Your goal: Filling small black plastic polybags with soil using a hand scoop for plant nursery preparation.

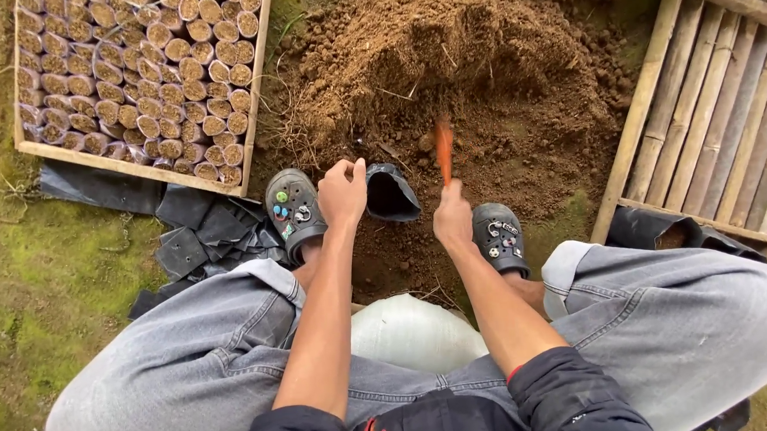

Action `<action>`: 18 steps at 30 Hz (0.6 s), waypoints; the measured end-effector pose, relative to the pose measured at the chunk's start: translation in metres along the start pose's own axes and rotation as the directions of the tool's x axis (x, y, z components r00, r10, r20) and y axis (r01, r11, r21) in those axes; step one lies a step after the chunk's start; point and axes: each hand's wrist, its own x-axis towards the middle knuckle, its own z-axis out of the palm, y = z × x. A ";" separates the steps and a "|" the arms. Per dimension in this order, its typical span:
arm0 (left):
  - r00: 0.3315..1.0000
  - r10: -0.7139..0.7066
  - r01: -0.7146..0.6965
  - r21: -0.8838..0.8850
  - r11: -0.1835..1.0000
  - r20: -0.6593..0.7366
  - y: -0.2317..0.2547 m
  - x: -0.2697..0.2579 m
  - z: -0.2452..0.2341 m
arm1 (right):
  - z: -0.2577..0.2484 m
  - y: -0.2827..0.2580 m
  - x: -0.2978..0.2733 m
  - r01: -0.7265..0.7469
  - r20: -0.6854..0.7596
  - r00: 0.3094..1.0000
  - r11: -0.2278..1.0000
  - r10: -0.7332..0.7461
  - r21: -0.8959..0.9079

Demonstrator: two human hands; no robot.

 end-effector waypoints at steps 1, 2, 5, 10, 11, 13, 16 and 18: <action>1.000 0.008 -0.008 -0.001 1.000 0.001 0.002 0.001 0.000 | -0.001 0.004 0.001 0.000 -0.008 1.000 1.000 0.000 0.002; 1.000 0.014 -0.014 0.001 1.000 0.000 0.001 0.000 0.000 | -0.002 0.009 -0.002 0.005 -0.037 0.999 0.995 -0.002 0.102; 1.000 0.020 -0.020 0.006 1.000 -0.010 -0.002 0.006 0.003 | -0.004 0.002 0.003 0.056 -0.127 0.991 0.979 -0.031 0.198; 1.000 -0.005 0.006 0.017 1.000 -0.025 0.000 0.002 0.002 | -0.014 -0.025 0.001 0.035 0.006 0.999 0.990 -0.036 0.136; 1.000 0.006 -0.005 0.031 1.000 -0.023 0.002 0.003 0.002 | -0.011 -0.019 0.008 -0.033 0.046 0.998 0.998 0.031 0.050; 1.000 0.004 -0.003 0.054 0.999 -0.010 0.000 -0.002 0.001 | -0.008 -0.012 0.010 -0.113 0.094 0.989 0.993 0.117 -0.041; 1.000 0.016 -0.016 0.037 0.999 -0.003 0.003 -0.003 0.004 | -0.014 -0.012 0.018 0.172 -0.186 0.973 0.964 -0.134 0.204; 1.000 0.000 -0.001 0.053 0.999 0.013 0.004 -0.004 0.002 | -0.005 -0.013 0.023 0.238 -0.322 0.933 0.945 -0.158 0.225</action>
